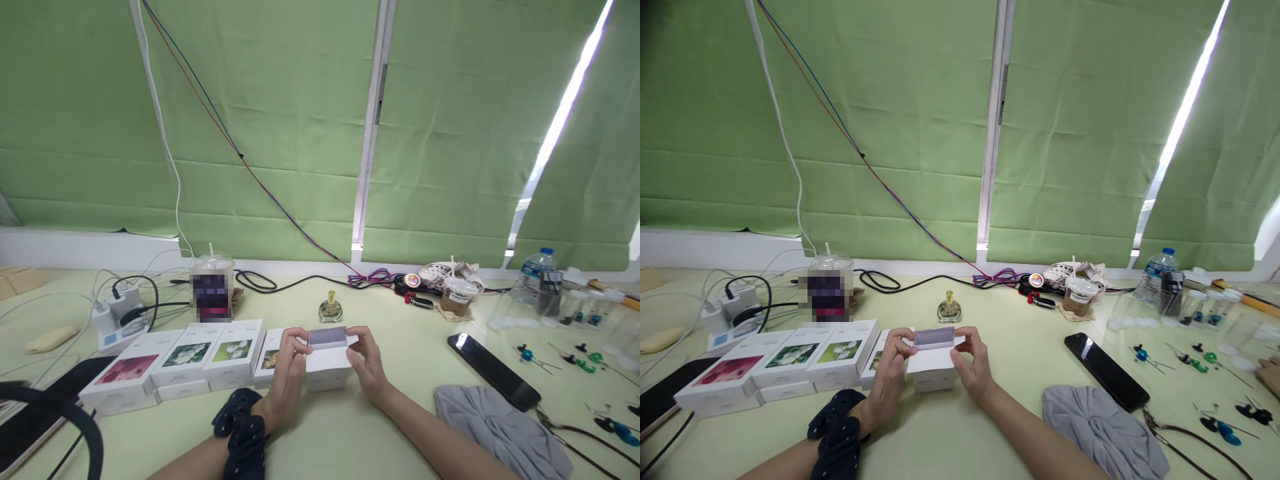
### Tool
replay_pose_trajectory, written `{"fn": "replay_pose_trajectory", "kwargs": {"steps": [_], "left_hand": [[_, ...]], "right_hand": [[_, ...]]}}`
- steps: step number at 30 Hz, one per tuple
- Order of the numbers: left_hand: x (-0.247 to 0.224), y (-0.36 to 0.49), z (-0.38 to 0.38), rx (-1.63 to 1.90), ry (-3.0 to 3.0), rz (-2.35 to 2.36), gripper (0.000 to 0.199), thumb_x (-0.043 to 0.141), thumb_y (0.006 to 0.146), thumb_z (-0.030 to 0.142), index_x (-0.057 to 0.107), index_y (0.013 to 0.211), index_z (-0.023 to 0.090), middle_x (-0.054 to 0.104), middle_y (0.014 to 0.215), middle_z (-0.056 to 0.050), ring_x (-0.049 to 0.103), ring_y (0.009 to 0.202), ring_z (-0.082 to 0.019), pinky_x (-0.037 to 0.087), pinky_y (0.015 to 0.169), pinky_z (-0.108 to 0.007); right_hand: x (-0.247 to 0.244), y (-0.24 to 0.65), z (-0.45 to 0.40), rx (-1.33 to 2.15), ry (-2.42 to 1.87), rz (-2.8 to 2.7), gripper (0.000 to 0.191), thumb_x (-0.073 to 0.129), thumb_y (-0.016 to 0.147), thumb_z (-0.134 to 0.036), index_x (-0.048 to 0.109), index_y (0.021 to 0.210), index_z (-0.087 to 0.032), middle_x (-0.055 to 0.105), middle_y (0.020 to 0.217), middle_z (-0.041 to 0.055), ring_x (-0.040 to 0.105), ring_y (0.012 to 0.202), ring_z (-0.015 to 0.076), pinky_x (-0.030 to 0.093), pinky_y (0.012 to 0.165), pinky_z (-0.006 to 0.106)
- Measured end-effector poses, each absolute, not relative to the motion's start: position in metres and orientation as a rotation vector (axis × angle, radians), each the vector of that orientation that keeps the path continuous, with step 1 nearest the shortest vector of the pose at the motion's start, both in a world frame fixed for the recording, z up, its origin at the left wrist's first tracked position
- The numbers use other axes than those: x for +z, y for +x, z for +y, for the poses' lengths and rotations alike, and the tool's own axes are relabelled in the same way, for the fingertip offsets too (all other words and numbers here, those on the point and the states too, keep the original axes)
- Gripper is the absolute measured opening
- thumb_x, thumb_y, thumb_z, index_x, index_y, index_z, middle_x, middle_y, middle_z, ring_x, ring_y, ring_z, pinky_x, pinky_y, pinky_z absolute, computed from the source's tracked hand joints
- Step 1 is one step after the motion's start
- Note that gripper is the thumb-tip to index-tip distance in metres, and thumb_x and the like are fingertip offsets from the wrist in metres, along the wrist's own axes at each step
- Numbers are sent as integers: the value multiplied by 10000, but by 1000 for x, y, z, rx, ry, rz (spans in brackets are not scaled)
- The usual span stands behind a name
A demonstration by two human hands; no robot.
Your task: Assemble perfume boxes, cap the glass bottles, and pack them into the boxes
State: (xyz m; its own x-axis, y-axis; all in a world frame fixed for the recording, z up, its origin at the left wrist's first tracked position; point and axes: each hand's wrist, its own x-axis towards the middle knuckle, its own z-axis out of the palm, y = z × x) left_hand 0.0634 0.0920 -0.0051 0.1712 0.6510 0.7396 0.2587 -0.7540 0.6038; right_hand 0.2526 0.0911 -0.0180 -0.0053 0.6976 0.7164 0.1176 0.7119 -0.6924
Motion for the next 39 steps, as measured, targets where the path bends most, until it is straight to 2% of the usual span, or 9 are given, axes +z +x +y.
{"fn": "replay_pose_trajectory", "kwargs": {"steps": [3, 6, 9, 13, 16, 24, 29, 35, 39], "left_hand": [[-1, 67, 92, 1583, 2088, 848, 140, 382, 946, 287, 462, 858, 213, 457, 992, -59, 493, 957, -191, 468, 786, -309], [-1, 68, 93, 1606, 2077, 794, 66, 415, 934, 256, 457, 974, 225, 442, 1023, -63, 487, 981, -185, 486, 775, -289], [-4, 66, 92, 1551, 2110, 879, 209, 406, 938, 265, 464, 1137, 232, 425, 1094, -85, 485, 1009, -195, 501, 773, -302], [-7, 64, 91, 1426, 2184, 1008, 313, 394, 944, 296, 498, 1233, 237, 423, 1123, -100, 499, 1044, -222, 515, 796, -346], [-8, 64, 92, 1446, 2227, 1036, 388, 429, 933, 299, 449, 1318, 255, 440, 1150, -115, 504, 1069, -239, 527, 816, -382], [-4, 66, 91, 1528, 2509, 898, 479, 456, 917, 192, 353, 1379, 270, 424, 1371, -154, 436, 1267, -287, 453, 996, -531], [-8, 66, 95, 1436, 2573, 830, 453, 449, 929, 179, 356, 1369, 234, 534, 1301, -129, 503, 1234, -236, 477, 1013, -439], [-9, 64, 95, 1424, 2626, 741, 387, 425, 934, 144, 478, 1303, 248, 508, 1321, -116, 514, 1227, -201, 491, 991, -351], [-8, 64, 95, 1444, 2598, 734, 325, 427, 932, 148, 542, 1224, 229, 524, 1286, -115, 536, 1200, -195, 498, 970, -326]], "right_hand": [[-20, 255, 94, 441, -635, -1602, 250, 472, 896, -348, 459, 1124, -245, 560, 944, 42, 586, 804, 177, 520, 666, 292], [-22, 256, 96, 381, -639, -1629, 245, 449, 909, -301, 442, 1147, -246, 558, 956, 50, 592, 799, 175, 532, 663, 293], [-24, 256, 96, 343, -657, -1638, 243, 445, 911, -273, 433, 1151, -240, 564, 947, 50, 604, 769, 169, 539, 657, 295], [-27, 257, 98, 343, -680, -1624, 220, 439, 914, -270, 435, 1131, -231, 559, 911, 42, 617, 749, 163, 550, 657, 294], [-29, 259, 100, 306, -698, -1627, 209, 430, 917, -283, 441, 1118, -229, 555, 917, 45, 626, 777, 173, 552, 664, 300], [-30, 265, 103, 253, -748, -1615, 193, 398, 925, -353, 453, 1057, -223, 572, 901, 48, 616, 803, 192, 509, 650, 307], [-26, 265, 103, 365, -772, -1513, 218, 382, 936, -387, 511, 949, -212, 600, 813, 37, 608, 741, 184, 485, 634, 300], [-14, 270, 114, 466, -854, -1381, 389, 359, 939, -446, 590, 755, -194, 624, 735, 48, 603, 697, 183, 466, 618, 297], [-14, 274, 141, 628, -981, -1166, 313, 447, 884, -501, 535, 898, -201, 630, 831, 48, 620, 667, 175, 473, 563, 281]]}}
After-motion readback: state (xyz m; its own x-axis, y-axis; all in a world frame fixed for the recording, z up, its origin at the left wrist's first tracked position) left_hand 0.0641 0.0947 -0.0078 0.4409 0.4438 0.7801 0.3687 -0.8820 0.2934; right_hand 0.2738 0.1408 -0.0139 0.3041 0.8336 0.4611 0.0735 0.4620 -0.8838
